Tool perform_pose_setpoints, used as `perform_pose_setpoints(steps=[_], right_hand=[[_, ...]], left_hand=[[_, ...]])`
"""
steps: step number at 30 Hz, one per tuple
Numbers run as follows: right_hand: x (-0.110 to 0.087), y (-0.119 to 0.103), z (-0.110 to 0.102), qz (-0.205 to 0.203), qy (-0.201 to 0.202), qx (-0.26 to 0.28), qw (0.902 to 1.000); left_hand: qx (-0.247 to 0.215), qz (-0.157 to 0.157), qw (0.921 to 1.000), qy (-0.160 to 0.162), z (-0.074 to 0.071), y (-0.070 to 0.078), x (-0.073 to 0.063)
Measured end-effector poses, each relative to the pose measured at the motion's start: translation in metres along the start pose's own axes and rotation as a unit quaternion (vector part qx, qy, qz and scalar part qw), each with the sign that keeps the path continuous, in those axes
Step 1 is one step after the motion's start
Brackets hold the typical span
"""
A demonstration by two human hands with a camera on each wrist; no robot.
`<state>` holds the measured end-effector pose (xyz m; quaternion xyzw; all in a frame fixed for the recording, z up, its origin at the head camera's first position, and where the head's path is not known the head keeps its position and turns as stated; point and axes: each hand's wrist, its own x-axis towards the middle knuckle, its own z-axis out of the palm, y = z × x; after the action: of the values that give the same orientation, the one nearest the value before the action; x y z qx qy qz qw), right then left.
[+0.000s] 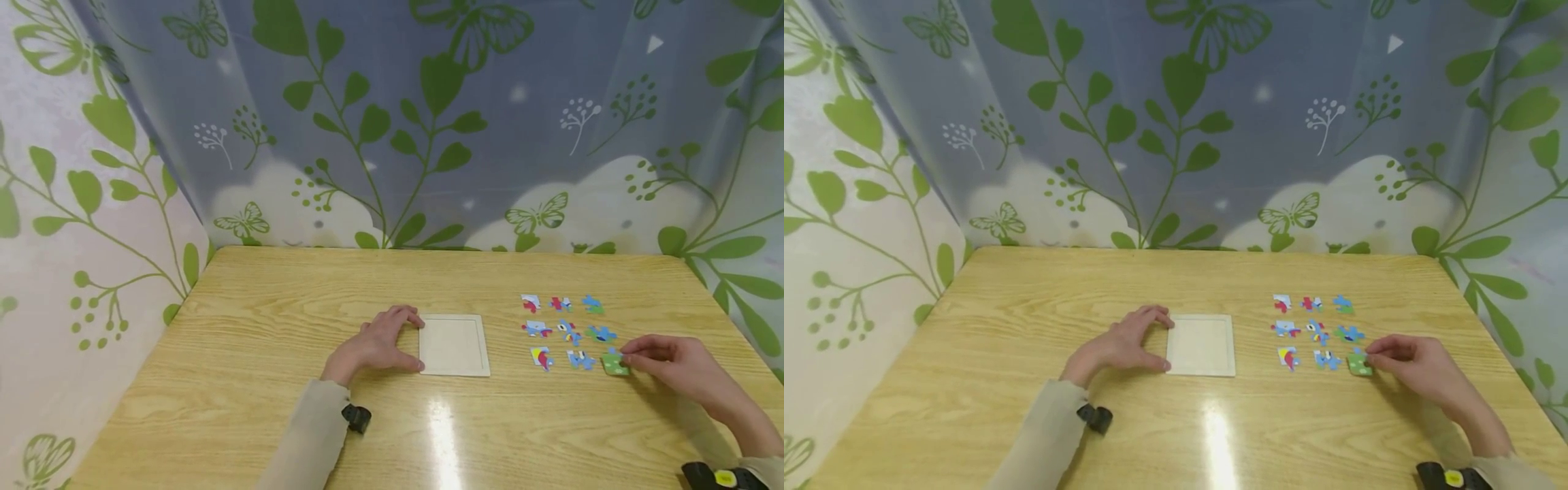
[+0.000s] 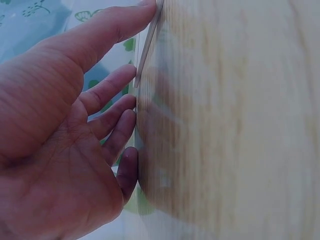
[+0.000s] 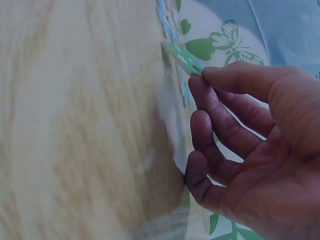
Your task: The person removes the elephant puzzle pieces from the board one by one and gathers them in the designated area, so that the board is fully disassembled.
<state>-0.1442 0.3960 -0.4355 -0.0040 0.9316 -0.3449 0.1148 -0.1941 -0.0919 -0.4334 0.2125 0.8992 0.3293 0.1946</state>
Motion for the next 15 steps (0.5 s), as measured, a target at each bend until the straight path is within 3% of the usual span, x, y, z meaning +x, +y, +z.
perform_pose_setpoints(steps=[15], right_hand=[[0.0054,0.0023,-0.0003,0.004,-0.005,-0.004,1.0000]], left_hand=[[0.009,0.007,0.9999,0.006,0.0007,0.0003,-0.0007]])
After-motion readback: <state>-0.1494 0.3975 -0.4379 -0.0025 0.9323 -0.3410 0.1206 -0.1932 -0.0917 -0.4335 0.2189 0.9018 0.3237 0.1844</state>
